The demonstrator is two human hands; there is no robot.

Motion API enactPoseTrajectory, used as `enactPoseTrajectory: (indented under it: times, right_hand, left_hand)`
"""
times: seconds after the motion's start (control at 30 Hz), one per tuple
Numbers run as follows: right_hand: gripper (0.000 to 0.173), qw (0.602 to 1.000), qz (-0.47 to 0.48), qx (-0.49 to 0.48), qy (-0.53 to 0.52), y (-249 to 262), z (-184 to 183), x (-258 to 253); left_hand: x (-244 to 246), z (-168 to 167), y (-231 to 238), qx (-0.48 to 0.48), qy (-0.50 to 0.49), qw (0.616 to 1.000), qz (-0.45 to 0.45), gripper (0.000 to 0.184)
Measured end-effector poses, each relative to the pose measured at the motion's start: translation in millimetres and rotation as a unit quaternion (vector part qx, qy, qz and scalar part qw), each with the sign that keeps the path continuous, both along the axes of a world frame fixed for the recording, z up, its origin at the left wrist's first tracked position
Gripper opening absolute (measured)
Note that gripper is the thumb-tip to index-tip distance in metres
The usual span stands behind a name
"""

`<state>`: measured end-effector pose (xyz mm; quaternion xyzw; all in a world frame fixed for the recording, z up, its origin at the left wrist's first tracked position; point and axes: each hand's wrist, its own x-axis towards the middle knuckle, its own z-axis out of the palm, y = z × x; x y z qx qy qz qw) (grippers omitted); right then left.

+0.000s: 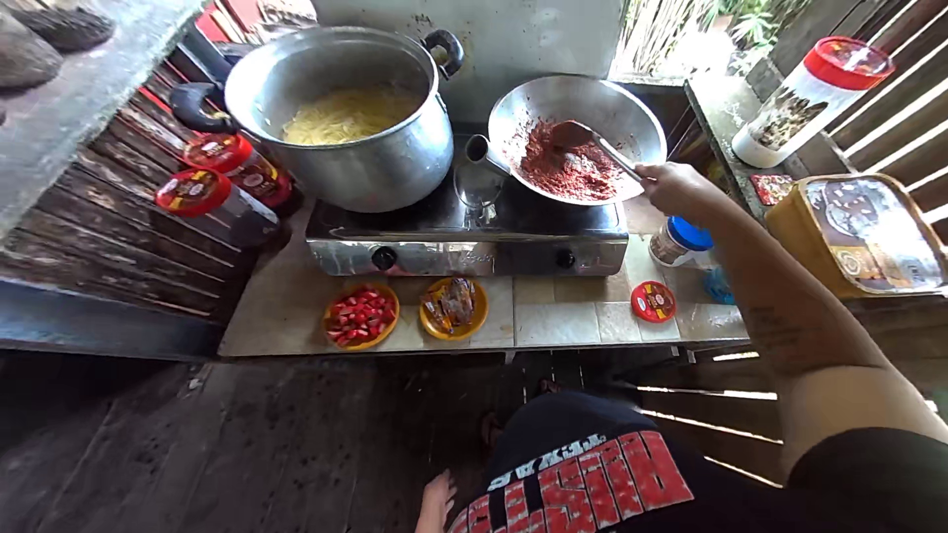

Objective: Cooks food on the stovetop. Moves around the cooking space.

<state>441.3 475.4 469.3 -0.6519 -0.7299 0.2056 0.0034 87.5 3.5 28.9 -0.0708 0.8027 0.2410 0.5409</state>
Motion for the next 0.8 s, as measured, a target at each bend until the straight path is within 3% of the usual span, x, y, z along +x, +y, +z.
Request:
enactPoseTrajectory:
  times: [0.07, 0.17, 0.27, 0.37, 0.47, 0.53, 0.6, 0.67, 0.73, 0.8]
  right_hand:
    - [0.044, 0.998, -0.058, -0.005, 0.02, 7, 4, 1]
    - [0.037, 0.994, -0.087, -0.015, 0.067, 40, -24, -16]
    - [0.044, 0.998, -0.014, -0.026, 0.059, 40, -26, -46]
    - [0.048, 0.993, 0.098, -0.028, -0.058, -5, 16, -46]
    - [0.047, 0.98, 0.056, -0.074, -0.173, -78, 92, -49]
    - [0.046, 0.979, 0.063, -0.052, -0.189, -106, 111, -19]
    - [0.043, 0.969, 0.135, 0.062, -0.199, -94, 78, 69]
    - [0.044, 0.966, 0.14, 0.065, -0.209, -80, 49, 109]
    - [0.042, 0.969, 0.133, 0.087, -0.19, -72, 20, 91]
    - [0.045, 0.986, 0.071, -0.007, -0.153, -71, 32, 17]
  left_hand:
    - [-8, -16, -9, 0.011, 0.011, 1.0, 0.022, 0.047]
    - [-18, -19, -23, -0.011, -0.003, 1.0, 0.005, 0.049]
    - [-25, -32, -30, -0.022, -0.01, 1.0, -0.003, 0.049]
    - [-33, -41, -27, -0.024, -0.007, 1.0, -0.012, 0.047]
    - [-38, -42, -18, -0.022, -0.001, 0.999, -0.028, 0.047]
    - [-39, -23, -7, -0.02, -0.003, 0.999, -0.04, 0.047]
    - [-43, -17, -2, -0.021, -0.002, 0.998, -0.052, 0.045]
    - [-48, -22, -1, -0.02, -0.001, 0.998, -0.062, 0.045]
    - [-53, -24, -1, -0.021, 0.004, 0.997, -0.077, 0.045]
    - [-54, -17, 3, -0.025, 0.01, 0.996, -0.09, 0.045]
